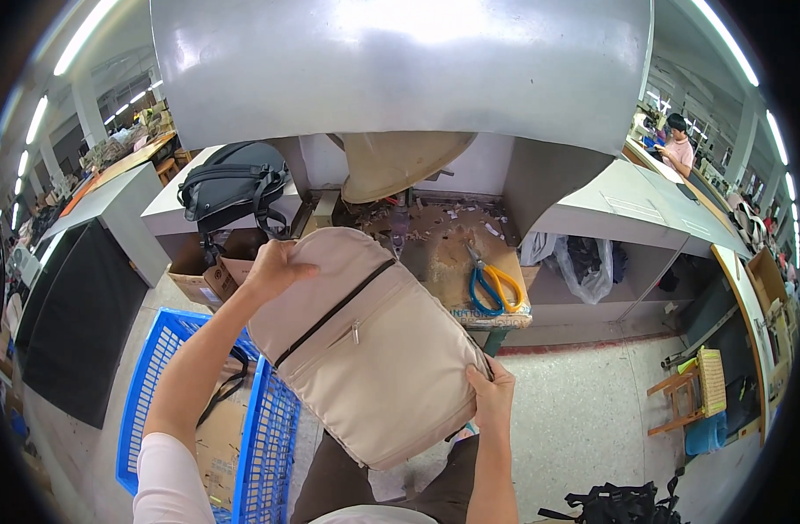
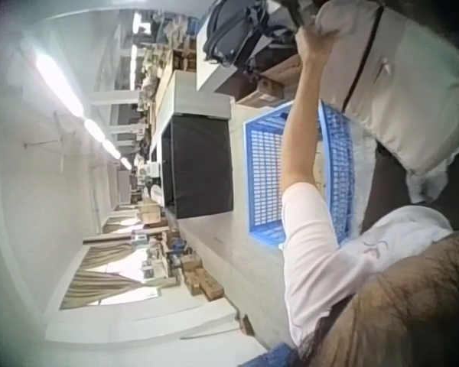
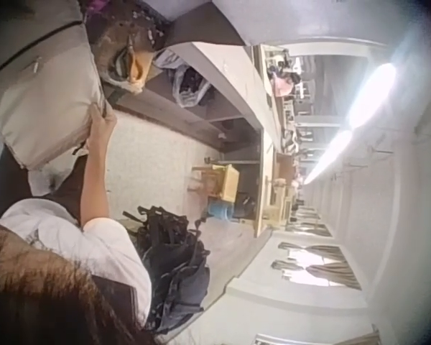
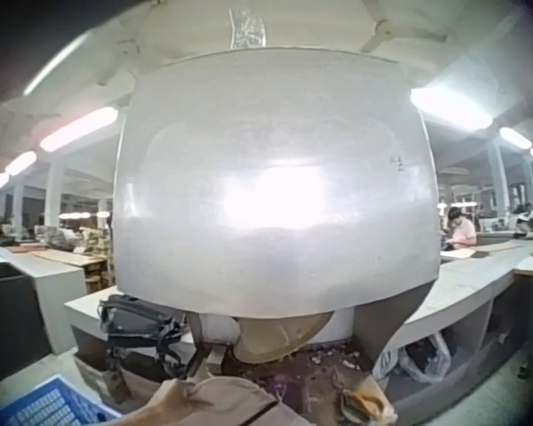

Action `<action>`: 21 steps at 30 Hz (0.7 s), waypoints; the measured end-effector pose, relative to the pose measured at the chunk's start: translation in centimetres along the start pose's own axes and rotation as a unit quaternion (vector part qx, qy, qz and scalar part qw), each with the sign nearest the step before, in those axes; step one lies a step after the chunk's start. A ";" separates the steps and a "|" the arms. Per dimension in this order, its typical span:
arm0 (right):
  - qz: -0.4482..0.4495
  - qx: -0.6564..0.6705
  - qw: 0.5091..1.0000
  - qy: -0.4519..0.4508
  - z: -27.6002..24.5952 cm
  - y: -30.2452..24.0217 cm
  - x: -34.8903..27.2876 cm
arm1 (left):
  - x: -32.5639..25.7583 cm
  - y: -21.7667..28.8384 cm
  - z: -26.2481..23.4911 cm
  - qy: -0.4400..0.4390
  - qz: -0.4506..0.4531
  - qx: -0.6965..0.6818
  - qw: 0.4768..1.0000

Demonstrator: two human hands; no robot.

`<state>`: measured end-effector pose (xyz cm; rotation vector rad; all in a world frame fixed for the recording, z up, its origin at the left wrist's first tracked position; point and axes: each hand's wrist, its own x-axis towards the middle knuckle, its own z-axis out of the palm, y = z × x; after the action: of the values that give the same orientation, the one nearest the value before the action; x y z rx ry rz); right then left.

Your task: Inspecting and sorting backpacks by placing them into a blue plastic crate in an industrial setting.

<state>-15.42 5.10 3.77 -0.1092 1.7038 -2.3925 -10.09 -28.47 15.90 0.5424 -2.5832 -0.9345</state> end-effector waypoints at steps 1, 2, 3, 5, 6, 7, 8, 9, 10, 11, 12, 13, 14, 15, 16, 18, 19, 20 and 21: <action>-0.003 0.003 1.000 -0.001 -0.2 0.0 -0.1 | 0.0 0.0 0.1 -0.008 0.007 -0.014 1.000; -0.003 0.002 1.000 0.000 -0.3 -0.1 -0.2 | 0.0 0.0 0.2 -0.009 0.006 -0.014 1.000; -0.003 0.002 1.000 -0.001 -0.2 -0.3 -0.3 | -0.2 -0.1 0.2 -0.004 0.008 -0.016 1.000; -0.001 0.002 1.000 -0.005 -0.1 -0.5 -0.7 | -0.7 -0.3 0.0 0.003 0.007 -0.016 1.000; -0.012 -0.002 1.000 -0.012 -0.2 -0.7 -0.8 | -0.9 -0.3 -0.2 -0.004 0.007 -0.036 0.999; -0.022 -0.006 1.000 -0.019 -0.2 -0.8 -1.0 | -1.3 -0.4 -0.3 -0.010 0.005 -0.056 0.998; -0.018 -0.007 1.000 -0.023 -0.2 -1.1 -1.3 | -1.9 -0.8 -0.5 -0.008 0.000 -0.055 0.998; -0.029 -0.014 0.999 -0.043 -0.2 -1.7 -1.6 | -2.7 -1.0 -0.6 0.046 0.028 0.000 0.999; -0.039 -0.024 0.997 -0.059 -0.2 -2.1 -1.9 | -3.5 -0.5 -0.6 0.096 0.056 0.052 0.992; -0.034 -0.026 0.997 -0.059 0.2 -2.9 -2.4 | -4.9 0.2 -0.6 0.199 0.163 0.194 0.947; -0.071 -0.121 0.985 -0.100 0.6 -4.0 -2.7 | -6.5 3.0 -0.6 0.288 0.268 0.321 0.861; -0.104 -0.209 0.960 -0.153 1.8 -5.3 -3.1 | -8.2 4.9 -1.0 0.282 0.263 0.324 0.864; -0.186 -0.247 0.917 -0.251 3.8 -6.8 -3.1 | -9.5 6.1 -0.8 0.180 0.336 0.251 0.890; -0.266 -0.276 0.856 -0.345 6.6 -8.0 -2.9 | -10.9 7.2 -1.3 0.076 0.401 0.171 0.897; -0.292 -0.258 0.820 -0.419 9.3 -8.4 -2.4 | -12.1 8.0 -2.4 0.065 0.392 0.171 0.901; -0.364 -0.242 0.770 -0.465 14.5 -8.0 -2.3 | -13.3 7.9 -4.0 -0.213 0.095 0.189 0.954; -0.422 -0.236 0.755 -0.442 15.8 -7.4 -2.2 | -13.2 5.0 -4.7 -0.203 0.027 0.025 0.978; -0.410 -0.237 0.757 -0.451 17.3 -6.6 -2.7 | -14.3 3.0 -6.2 -0.145 -0.035 -0.028 0.988; -0.426 -0.233 0.794 -0.365 17.6 -6.5 -2.8 | -15.5 2.1 -7.6 -0.127 -0.090 -0.083 0.984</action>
<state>-10.37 -8.56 15.93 -1.9459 1.9451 -1.7614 6.21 -23.90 20.01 0.6568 -2.6741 -1.3455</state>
